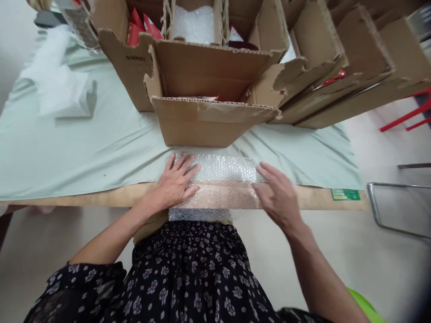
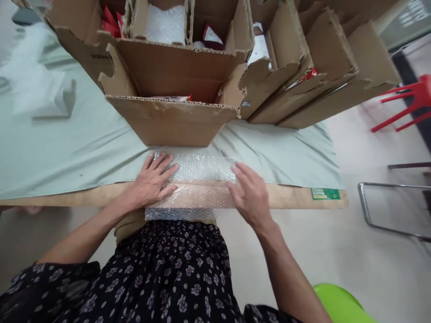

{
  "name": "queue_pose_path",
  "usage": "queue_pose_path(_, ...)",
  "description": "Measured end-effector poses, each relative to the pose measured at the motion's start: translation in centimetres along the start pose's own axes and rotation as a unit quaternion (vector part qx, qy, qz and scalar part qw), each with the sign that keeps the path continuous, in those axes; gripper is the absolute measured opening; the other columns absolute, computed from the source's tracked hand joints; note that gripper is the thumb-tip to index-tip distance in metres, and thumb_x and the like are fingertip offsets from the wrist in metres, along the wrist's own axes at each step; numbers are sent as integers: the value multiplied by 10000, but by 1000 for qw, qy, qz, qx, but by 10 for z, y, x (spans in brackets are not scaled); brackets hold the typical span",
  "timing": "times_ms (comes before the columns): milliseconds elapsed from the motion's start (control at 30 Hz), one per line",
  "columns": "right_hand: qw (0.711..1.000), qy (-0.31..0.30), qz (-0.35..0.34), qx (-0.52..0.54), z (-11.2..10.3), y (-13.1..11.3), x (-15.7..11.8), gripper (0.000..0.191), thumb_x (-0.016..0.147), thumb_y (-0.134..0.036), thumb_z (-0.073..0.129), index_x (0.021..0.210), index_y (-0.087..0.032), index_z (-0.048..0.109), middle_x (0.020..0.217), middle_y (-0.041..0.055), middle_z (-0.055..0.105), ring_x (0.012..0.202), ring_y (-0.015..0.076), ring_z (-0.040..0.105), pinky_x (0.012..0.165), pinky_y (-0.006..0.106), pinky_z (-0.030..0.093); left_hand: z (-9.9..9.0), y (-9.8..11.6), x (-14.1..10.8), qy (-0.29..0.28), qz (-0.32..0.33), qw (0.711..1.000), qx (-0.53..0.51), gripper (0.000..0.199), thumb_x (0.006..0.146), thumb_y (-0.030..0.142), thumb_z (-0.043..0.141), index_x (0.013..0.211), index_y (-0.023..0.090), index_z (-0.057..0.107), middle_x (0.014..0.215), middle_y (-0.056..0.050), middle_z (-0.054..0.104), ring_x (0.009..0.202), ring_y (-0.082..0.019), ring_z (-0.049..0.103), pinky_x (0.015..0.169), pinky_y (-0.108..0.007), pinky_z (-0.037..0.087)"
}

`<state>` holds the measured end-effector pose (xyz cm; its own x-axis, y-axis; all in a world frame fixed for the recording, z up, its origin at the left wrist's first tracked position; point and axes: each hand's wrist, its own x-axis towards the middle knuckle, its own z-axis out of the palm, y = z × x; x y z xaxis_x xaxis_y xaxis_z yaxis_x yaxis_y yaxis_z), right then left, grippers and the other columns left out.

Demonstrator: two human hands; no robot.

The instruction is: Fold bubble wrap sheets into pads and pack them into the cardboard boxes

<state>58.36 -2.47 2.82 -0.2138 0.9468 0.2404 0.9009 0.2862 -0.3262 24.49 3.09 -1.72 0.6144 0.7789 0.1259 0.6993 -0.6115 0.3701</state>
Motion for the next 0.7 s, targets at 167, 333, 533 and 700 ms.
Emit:
queue_pose_path(167,989,-114,-91,6,9,-10,-4,417,1029,-405,543,1394,-246,668,1470,122,673,1369,321,627,1100,532,500,-15,5,-22,11,-19,999,-31,609,975,489,650,1522,259,512,1707,-120,413,1611,-405,304,1319,-666,176)
queue_pose_path(333,987,-116,-87,-66,-22,30,-61,644,985,-338,596,1608,-266,447,1628,151,519,1464,353,541,1109,549,473,-37,18,-82,-22,27,998,-42,781,936,534,685,1628,302,409,1732,-101,377,1626,-391,283,1338,-632,177)
queue_pose_path(533,987,-112,-108,-37,7,27,-68,532,956,-165,558,1477,-253,623,1629,132,523,1497,330,507,1150,547,456,-41,12,-90,-81,72,994,27,786,918,272,693,1643,313,393,1727,-96,385,1609,-363,341,1349,-621,150)
queue_pose_path(700,985,-65,-54,150,8,14,-54,311,1039,-319,516,1189,-289,787,1367,83,742,1344,285,652,1126,528,525,-42,13,-67,1,85,995,-47,386,963,196,613,1329,271,709,1406,-76,733,1426,-322,602,1268,-614,366)
